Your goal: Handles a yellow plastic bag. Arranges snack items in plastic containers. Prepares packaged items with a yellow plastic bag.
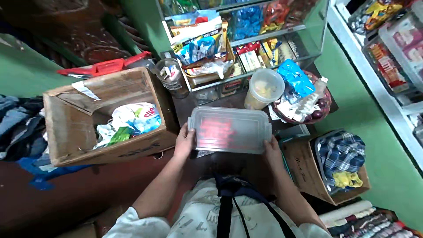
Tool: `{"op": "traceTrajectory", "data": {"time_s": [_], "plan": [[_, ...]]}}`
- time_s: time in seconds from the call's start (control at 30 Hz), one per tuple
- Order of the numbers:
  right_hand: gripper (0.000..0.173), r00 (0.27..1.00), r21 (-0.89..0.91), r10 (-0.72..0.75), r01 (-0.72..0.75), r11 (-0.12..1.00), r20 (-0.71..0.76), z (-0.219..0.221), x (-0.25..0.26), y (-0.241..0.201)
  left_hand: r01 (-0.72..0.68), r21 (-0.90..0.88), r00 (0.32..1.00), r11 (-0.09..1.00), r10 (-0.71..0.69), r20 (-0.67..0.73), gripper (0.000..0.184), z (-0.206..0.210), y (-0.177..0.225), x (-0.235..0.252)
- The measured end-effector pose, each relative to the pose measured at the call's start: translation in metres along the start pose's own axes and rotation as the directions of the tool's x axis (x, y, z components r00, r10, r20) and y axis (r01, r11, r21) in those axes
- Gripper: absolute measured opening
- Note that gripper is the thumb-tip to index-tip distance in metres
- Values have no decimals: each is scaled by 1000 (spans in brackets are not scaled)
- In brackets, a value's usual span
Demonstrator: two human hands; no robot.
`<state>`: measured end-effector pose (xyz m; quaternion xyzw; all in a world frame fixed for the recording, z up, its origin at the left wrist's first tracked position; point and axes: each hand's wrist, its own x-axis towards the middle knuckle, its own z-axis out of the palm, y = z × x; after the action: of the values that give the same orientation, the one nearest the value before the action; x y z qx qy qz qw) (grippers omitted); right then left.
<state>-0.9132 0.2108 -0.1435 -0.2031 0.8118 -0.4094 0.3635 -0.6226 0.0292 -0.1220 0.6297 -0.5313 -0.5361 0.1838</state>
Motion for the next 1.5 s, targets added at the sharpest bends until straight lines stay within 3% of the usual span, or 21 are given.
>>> {"op": "traceTrajectory", "data": {"time_s": [0.13,0.27,0.4,0.63,0.77,0.9,0.97,1.07,1.2,1.37,1.5], "plan": [[57,998,12,-69,69,998,-5,4,-2,-6,27,-112,999,993,-30,-20,55,2,12,-1],[55,992,-157,-119,110,981,-44,7,-10,-20,38,-167,999,985,-44,-32,54,-1,10,-2],[55,990,-187,-132,121,975,-47,8,-14,-31,30,-214,999,976,-36,-22,55,-1,9,-6],[56,989,-198,-139,126,972,-52,4,-25,-50,-121,-181,993,976,119,-24,57,-21,17,-11],[59,980,-47,-193,195,980,52,4,-56,-74,-102,-362,992,927,70,-101,69,-62,19,-29],[78,904,349,-345,247,904,254,2,-69,-97,-56,-660,986,749,-61,-154,60,-131,-7,-43],[70,893,250,-378,318,914,245,6,-57,-100,-168,-677,943,717,-83,-322,57,-165,-21,-51],[57,924,-139,-267,312,940,274,23,-31,-89,-300,-624,803,722,-161,-573,56,-191,-40,-53],[61,925,-346,-101,237,908,366,69,-17,-71,-360,-609,688,707,-240,-685,55,-188,-60,-38],[64,926,-551,63,166,818,372,97,-1,-79,-372,-618,674,692,-256,-693,53,-185,-65,-23],[59,899,-382,157,13,924,409,118,19,-82,-388,-600,680,700,-222,-698,56,-187,-73,-24]]}}
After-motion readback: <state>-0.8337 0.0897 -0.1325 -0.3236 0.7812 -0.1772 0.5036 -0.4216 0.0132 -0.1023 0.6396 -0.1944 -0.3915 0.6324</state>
